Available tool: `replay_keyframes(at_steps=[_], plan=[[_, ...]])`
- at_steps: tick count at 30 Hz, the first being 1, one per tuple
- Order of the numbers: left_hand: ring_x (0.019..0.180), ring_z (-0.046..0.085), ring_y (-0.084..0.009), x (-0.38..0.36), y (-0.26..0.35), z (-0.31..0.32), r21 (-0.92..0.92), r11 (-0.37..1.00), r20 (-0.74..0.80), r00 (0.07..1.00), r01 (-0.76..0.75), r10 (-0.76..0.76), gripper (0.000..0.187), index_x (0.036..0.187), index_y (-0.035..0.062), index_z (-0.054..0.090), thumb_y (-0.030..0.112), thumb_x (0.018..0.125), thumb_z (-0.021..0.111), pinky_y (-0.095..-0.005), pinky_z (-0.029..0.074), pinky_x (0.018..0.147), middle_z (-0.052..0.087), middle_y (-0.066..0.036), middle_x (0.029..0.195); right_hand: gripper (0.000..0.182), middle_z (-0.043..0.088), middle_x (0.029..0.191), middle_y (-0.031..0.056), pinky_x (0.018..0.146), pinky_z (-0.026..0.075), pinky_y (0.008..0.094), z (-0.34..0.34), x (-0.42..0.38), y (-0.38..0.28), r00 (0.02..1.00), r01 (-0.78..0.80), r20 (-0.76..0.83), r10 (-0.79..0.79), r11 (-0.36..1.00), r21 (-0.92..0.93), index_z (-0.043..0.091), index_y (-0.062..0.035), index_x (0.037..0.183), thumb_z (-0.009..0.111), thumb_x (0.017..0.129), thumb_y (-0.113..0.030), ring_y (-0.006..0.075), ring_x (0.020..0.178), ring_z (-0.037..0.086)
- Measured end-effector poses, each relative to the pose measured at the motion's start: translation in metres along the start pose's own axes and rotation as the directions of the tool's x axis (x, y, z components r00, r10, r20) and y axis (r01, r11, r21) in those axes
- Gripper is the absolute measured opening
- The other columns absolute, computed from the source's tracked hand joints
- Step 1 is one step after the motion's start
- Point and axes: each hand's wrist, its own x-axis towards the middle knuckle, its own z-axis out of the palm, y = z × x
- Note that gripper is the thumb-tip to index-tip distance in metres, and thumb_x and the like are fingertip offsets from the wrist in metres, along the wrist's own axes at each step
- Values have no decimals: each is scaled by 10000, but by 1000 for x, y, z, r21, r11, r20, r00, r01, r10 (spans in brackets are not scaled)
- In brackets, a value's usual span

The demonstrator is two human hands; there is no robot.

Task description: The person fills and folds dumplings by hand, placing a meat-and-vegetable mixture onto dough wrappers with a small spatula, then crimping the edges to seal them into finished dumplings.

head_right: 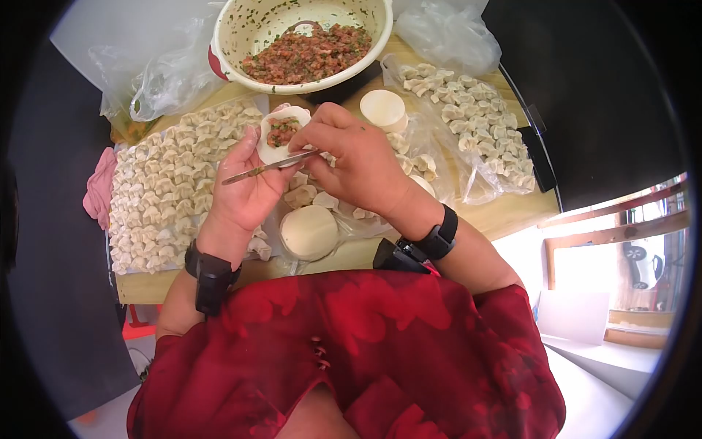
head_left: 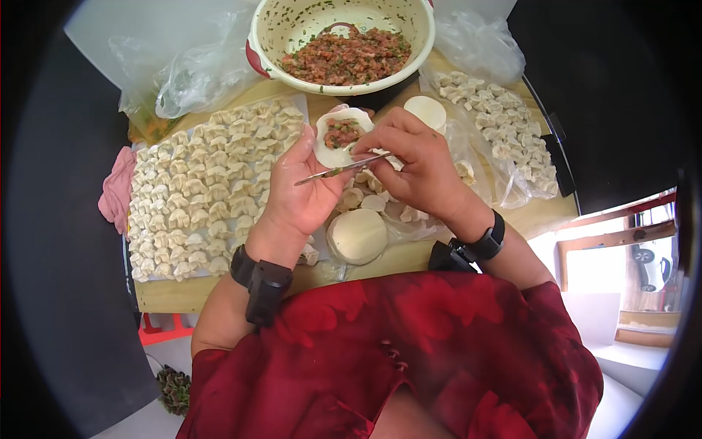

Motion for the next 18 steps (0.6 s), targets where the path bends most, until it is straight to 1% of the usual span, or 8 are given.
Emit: replay_keyframes(at_steps=[5,7,11,13,14,16,17,18], plan=[[1222,503,-311,2,0,4,1,1000,-30,999,30,-30,423,1348,3,398,268,1035,297,-481,411,1054,500,-166,1341,268,573,863,19,622,499,324,-1,0,-4,999,49,8,-49,997,-56,663,-154,941,705,703,-38,217,770,615],[1218,504,-311,2,0,3,20,999,-45,999,30,-29,423,1347,6,400,273,1037,294,-479,410,1055,501,-159,1341,303,572,860,13,621,502,325,-2,-3,0,997,70,42,-64,982,-174,661,-163,956,711,686,-33,211,766,616],[1188,525,-295,3,-2,1,75,997,-51,998,31,-27,445,1338,13,411,323,1035,308,-464,428,1036,518,-151,1318,296,577,879,15,607,500,321,0,-2,3,996,91,0,-92,985,-145,665,-155,940,713,676,-32,219,742,618],[1170,539,-288,2,-2,5,104,994,-65,998,24,-17,458,1331,10,418,343,1033,316,-448,445,1022,527,-156,1303,224,583,843,30,570,477,302,6,2,6,986,69,-152,-70,998,-13,670,-117,886,697,683,-26,202,712,613],[1145,555,-285,2,-1,8,138,990,-91,996,29,-17,477,1328,-3,419,356,1034,309,-447,451,1016,541,-162,1273,224,583,843,30,570,477,302,5,4,7,986,66,-155,-67,998,-13,670,-117,886,697,683,-26,202,712,613],[1120,572,-282,2,-3,13,173,984,-117,993,40,-20,496,1326,-15,419,368,1034,303,-445,457,1009,555,-168,1243,96,589,744,37,547,440,272,3,9,7,976,-106,-179,128,987,124,656,-60,820,694,732,-52,134,650,575],[1104,583,-273,2,-6,16,231,973,-174,984,14,27,493,1313,-20,437,370,1029,331,-427,478,984,566,-169,1222,96,589,744,37,547,440,272,1,11,6,974,-109,-184,131,986,123,656,-60,820,694,732,-52,134,650,575],[1088,593,-263,3,-8,19,289,957,-228,971,-8,77,491,1300,-24,456,371,1025,359,-409,499,958,577,-169,1201,79,579,693,28,545,425,261,-2,13,3,959,-216,-134,249,952,219,647,-41,804,698,758,-80,103,631,540]])
